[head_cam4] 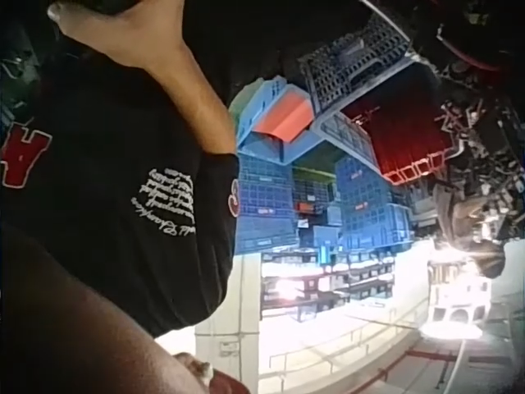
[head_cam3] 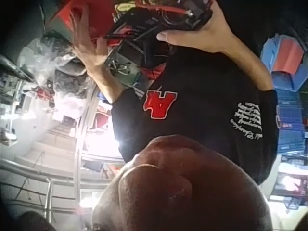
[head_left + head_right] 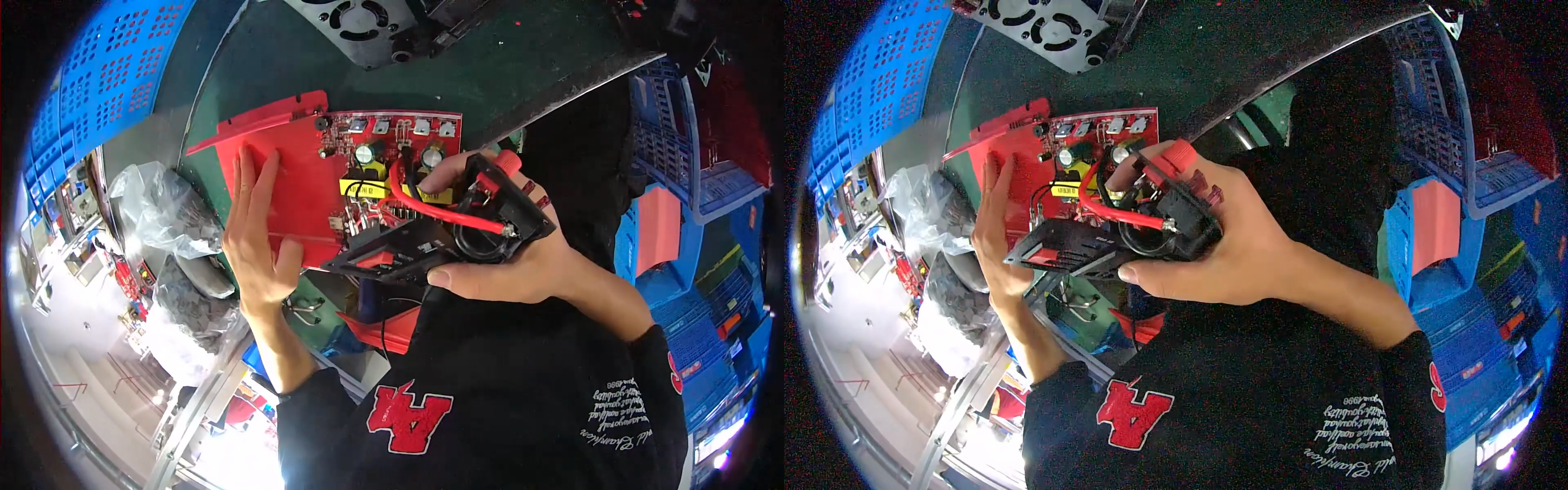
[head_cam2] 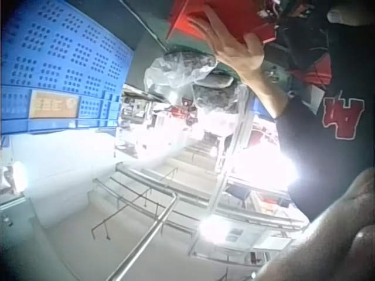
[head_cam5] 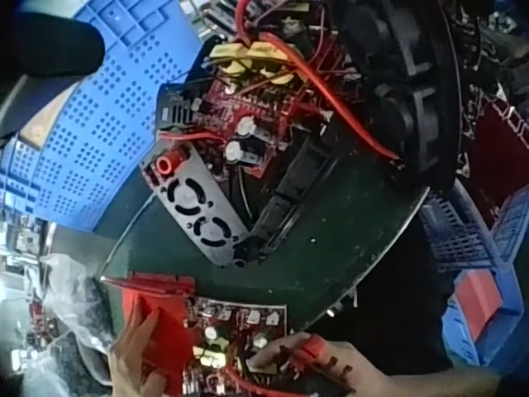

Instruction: The worker is assembling electronic circuit board components by attaching them to red plastic housings and organizing them into bins.

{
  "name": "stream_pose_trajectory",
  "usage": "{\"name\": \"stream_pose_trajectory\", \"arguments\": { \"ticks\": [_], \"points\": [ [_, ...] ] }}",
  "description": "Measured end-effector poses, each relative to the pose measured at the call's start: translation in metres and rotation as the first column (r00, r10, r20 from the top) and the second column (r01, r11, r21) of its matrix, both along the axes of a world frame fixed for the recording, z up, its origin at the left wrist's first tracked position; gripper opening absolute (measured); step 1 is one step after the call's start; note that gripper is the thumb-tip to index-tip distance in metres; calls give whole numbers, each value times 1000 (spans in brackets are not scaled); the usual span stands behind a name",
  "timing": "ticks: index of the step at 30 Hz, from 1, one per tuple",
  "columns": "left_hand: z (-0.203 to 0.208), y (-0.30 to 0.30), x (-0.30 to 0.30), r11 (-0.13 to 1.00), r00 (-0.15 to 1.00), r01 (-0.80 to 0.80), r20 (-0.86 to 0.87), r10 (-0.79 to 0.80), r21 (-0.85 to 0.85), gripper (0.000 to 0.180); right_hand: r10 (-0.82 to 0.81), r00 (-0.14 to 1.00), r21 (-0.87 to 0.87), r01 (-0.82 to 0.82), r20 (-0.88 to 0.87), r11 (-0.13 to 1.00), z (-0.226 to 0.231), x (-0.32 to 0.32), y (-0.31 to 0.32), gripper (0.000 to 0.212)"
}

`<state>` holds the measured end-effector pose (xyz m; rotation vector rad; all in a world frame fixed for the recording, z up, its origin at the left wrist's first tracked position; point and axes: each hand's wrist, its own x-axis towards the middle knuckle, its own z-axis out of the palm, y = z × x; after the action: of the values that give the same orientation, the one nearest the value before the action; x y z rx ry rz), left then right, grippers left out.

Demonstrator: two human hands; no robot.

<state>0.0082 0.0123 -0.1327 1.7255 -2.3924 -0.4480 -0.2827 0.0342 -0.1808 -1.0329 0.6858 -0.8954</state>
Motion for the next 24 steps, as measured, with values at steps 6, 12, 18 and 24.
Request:
{"name": "stream_pose_trajectory", "arguments": {
  "ticks": [6,12,18,24],
  "points": [
    [-1,-2,-3,1000,999,-11,-30,12,26,80,-65,997,-22,66,38,998,-8,2,4,66],
    [-3,-3,-4,1000,999,-3,-33,4,14,79,-73,995,112,66,62,992,-6,2,2,62],
    [-3,-1,-3,1000,1000,-15,10,15,0,80,-102,995,-2,102,17,995,-7,4,2,62],
    [-2,0,-5,1000,999,-30,19,30,5,79,-142,988,98,136,53,986,-3,8,2,59]
  ]
}}
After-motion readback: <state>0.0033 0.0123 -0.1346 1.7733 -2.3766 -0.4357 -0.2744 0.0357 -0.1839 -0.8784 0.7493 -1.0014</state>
